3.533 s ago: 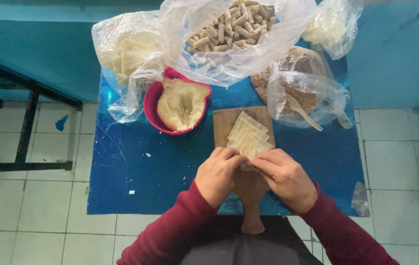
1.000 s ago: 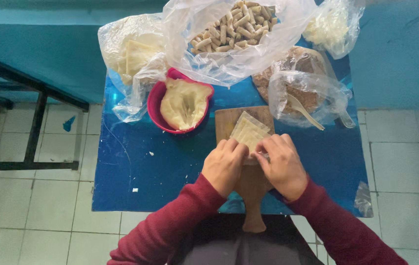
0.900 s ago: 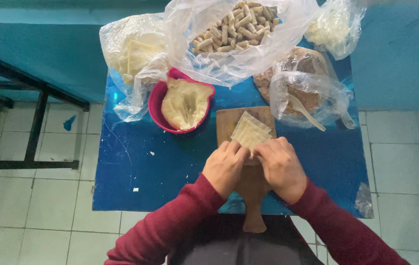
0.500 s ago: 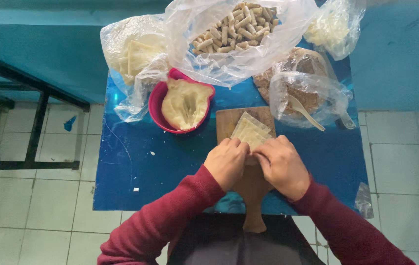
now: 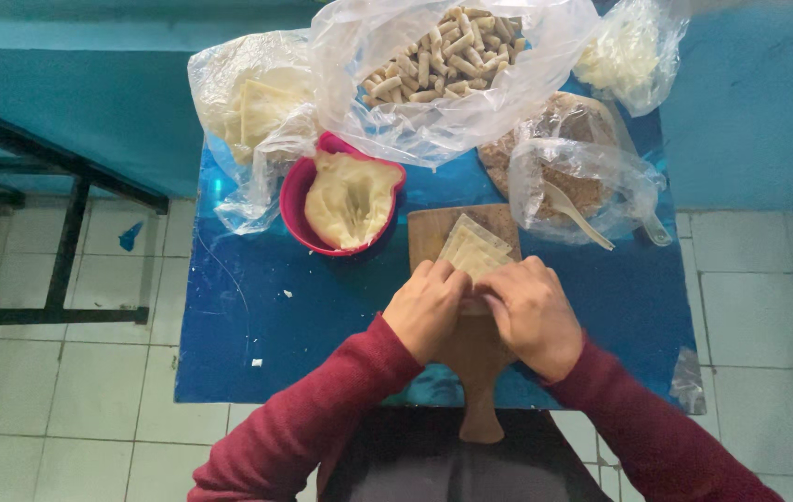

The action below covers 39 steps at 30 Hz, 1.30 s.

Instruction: The person cuts a round dough sheet into square pieces with a knife on a wooden board, then folds and stacks the squares. They spoon a brown filling from a plastic bag onto a square, fold the wrapper over it, and press the edges to seal the parcel, repeating the wrapping.

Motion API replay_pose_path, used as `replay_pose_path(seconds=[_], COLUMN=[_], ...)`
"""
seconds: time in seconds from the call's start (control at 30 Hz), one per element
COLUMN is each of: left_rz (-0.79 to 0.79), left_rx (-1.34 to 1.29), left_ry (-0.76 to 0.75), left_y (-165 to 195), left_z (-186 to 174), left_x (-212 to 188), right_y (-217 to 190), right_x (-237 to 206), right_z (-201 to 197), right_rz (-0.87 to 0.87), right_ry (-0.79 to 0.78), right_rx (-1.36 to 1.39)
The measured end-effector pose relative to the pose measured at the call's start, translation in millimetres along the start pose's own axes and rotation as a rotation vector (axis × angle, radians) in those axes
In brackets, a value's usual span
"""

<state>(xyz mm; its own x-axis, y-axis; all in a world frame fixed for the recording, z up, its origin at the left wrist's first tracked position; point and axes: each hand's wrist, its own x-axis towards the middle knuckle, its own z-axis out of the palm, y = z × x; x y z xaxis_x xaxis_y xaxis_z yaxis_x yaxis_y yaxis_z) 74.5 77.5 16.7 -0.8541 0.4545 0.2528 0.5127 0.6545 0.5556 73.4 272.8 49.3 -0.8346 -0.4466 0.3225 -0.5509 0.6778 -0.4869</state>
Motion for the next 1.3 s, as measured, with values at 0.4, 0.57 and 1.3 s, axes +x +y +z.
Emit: replay_pose_path(seconds=[0.4, 0.57, 1.3], left_rz=[-0.14, 0.018, 0.098], left_rx=[-0.174, -0.034, 0.17], left_ry=[0.043, 0.049, 0.114], left_y=[-11.5, -10.4, -8.6], left_z=[-0.4, -3.5, -6.0], left_x=[9.5, 7.6, 10.0], right_y=[12.1, 11.0, 0.1], right_x=[12.8, 13.5, 18.5], right_z=[0.5, 0.0, -1.3], right_rz=[0.142, 0.04, -0.066], right_ry=[-0.059, -0.004, 0.047], right_rx=[0.101, 0.061, -0.24])
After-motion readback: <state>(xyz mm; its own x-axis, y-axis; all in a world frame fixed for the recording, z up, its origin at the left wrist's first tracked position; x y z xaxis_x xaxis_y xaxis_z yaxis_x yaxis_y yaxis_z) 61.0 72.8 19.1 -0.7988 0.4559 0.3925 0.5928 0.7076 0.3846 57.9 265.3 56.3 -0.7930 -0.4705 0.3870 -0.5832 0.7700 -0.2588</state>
